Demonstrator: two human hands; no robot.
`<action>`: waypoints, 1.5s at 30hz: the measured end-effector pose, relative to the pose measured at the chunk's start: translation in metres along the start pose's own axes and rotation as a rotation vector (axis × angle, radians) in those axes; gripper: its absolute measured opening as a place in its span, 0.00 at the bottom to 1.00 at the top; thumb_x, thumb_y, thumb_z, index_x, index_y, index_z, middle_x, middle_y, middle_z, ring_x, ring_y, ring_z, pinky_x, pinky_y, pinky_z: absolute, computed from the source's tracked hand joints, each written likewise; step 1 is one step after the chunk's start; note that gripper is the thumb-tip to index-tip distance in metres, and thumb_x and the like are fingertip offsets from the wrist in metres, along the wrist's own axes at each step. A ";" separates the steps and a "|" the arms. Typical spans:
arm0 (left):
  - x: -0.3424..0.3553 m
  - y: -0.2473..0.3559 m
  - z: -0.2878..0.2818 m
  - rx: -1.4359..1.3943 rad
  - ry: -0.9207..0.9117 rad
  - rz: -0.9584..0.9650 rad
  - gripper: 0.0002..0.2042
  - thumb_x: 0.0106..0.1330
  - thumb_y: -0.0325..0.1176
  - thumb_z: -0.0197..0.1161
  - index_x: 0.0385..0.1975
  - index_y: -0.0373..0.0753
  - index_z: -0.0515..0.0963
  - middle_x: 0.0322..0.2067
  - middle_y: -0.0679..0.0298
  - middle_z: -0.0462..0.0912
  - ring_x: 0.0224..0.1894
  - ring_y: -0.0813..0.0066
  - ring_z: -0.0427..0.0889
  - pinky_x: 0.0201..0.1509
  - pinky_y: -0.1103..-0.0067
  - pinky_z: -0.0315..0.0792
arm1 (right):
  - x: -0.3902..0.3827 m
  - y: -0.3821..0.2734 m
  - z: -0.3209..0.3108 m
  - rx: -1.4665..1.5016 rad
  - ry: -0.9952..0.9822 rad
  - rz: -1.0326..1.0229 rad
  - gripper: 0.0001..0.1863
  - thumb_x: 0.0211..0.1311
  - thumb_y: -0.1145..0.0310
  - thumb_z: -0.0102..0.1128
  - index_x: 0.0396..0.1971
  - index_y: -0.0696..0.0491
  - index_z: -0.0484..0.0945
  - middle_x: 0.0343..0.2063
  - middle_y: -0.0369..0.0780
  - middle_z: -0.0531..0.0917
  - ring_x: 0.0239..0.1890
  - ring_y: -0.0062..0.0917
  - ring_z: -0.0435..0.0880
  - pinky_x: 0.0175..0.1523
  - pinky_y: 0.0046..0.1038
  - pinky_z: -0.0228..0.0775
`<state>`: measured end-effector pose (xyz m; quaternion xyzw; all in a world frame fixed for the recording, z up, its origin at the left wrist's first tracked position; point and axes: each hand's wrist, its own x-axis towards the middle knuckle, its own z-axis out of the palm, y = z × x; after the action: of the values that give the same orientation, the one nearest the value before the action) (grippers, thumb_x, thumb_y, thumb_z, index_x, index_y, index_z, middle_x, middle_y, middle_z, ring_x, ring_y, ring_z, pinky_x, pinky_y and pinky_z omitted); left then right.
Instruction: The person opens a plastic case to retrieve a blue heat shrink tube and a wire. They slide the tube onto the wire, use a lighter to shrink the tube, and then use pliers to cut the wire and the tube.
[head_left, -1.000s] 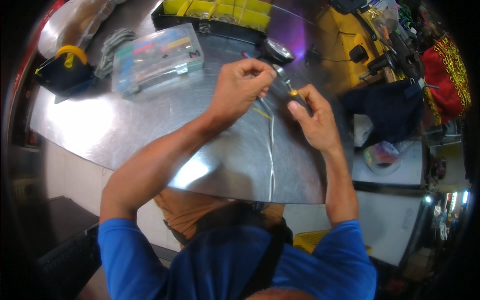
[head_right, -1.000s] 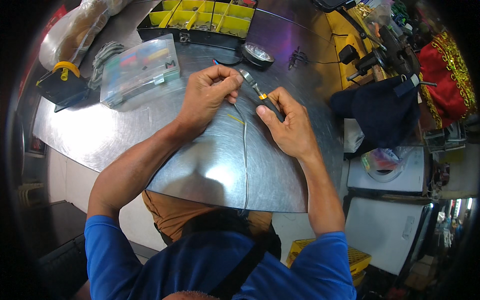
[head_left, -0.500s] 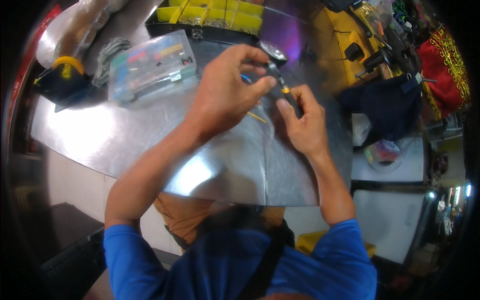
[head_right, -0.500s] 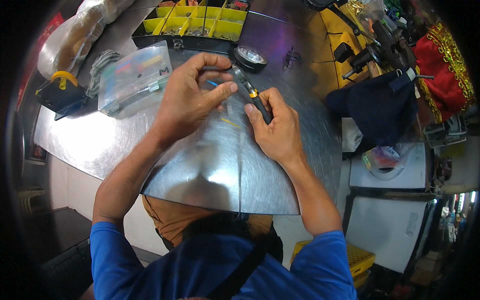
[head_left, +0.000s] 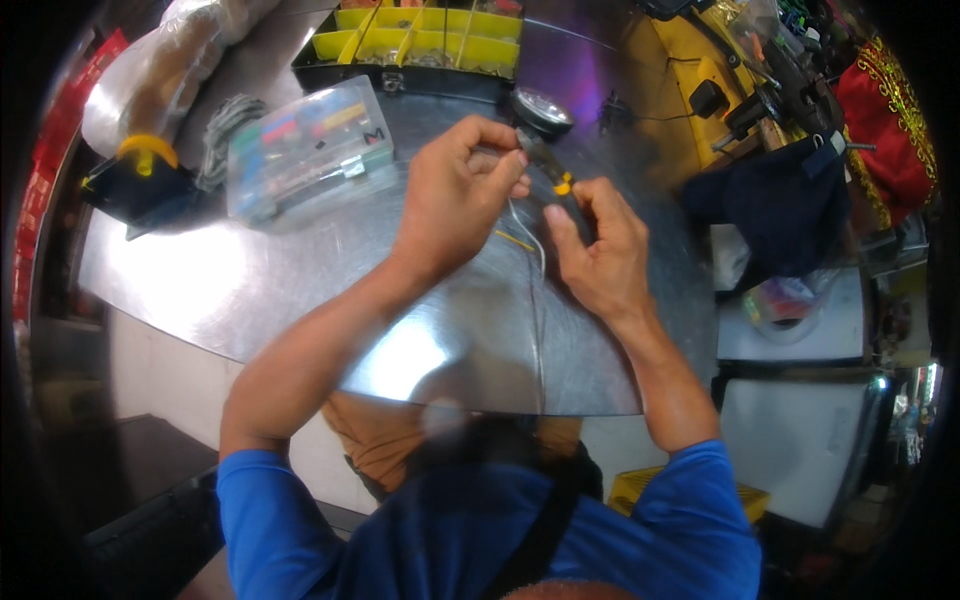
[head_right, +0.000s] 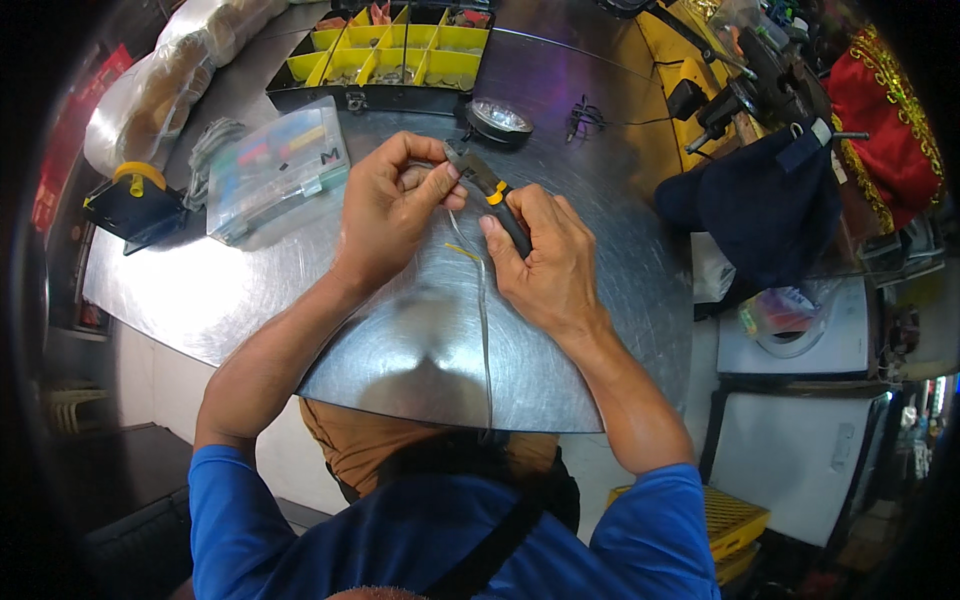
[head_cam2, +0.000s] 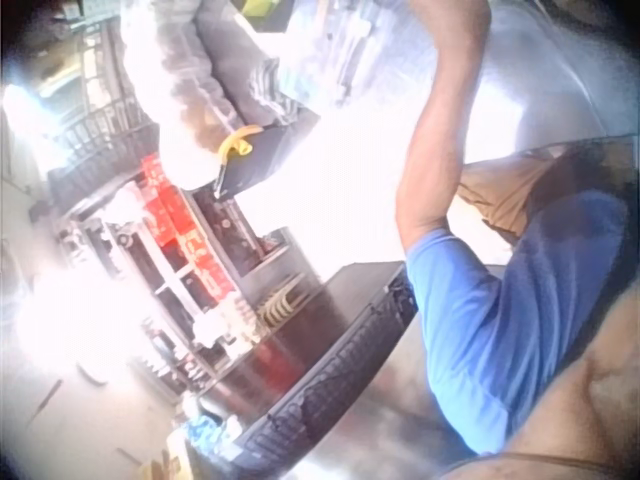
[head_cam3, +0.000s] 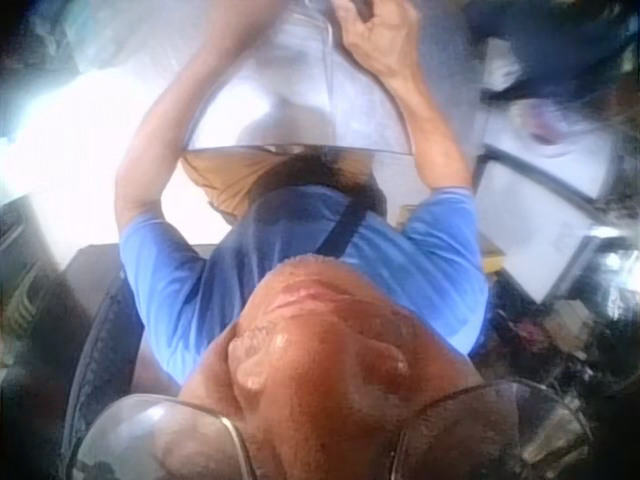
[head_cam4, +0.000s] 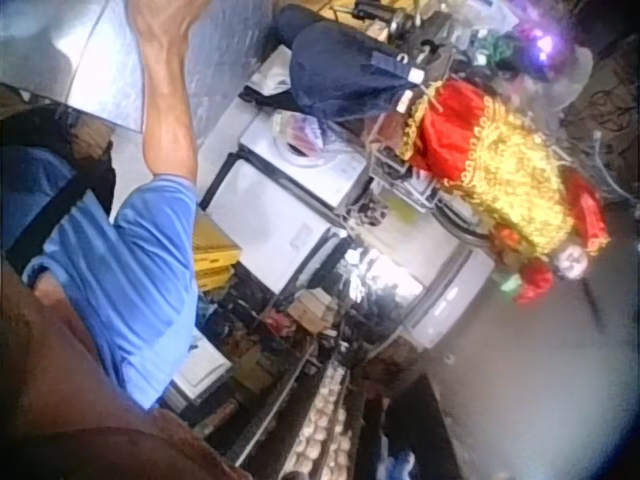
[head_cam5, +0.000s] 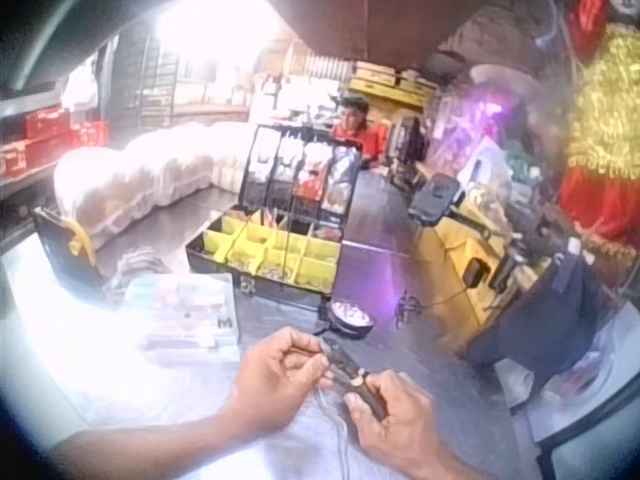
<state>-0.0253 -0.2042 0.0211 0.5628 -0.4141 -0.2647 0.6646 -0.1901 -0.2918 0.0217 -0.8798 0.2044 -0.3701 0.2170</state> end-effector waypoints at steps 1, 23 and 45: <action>0.000 -0.002 0.001 -0.007 0.027 0.034 0.07 0.74 0.23 0.61 0.46 0.29 0.75 0.38 0.60 0.84 0.37 0.79 0.86 0.43 0.83 0.82 | 0.000 0.000 0.000 -0.005 0.006 -0.008 0.10 0.62 0.69 0.70 0.33 0.54 0.76 0.22 0.39 0.78 0.26 0.30 0.76 0.32 0.35 0.70; 0.003 -0.016 -0.005 0.147 0.052 0.285 0.04 0.69 0.24 0.65 0.40 0.31 0.80 0.33 0.61 0.83 0.33 0.79 0.81 0.39 0.80 0.77 | 0.006 0.016 -0.007 -0.076 0.027 -0.178 0.09 0.61 0.65 0.70 0.33 0.54 0.79 0.26 0.39 0.78 0.34 0.34 0.78 0.42 0.38 0.71; 0.002 -0.017 -0.008 0.037 -0.059 0.184 0.08 0.77 0.31 0.61 0.45 0.32 0.78 0.31 0.67 0.82 0.33 0.87 0.78 0.37 0.87 0.73 | 0.010 0.030 -0.009 -0.018 0.021 -0.269 0.13 0.58 0.66 0.74 0.35 0.57 0.80 0.31 0.42 0.81 0.41 0.39 0.80 0.46 0.38 0.72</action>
<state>-0.0156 -0.2058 0.0046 0.5266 -0.4884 -0.2113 0.6629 -0.1960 -0.3241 0.0168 -0.8973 0.0903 -0.4032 0.1553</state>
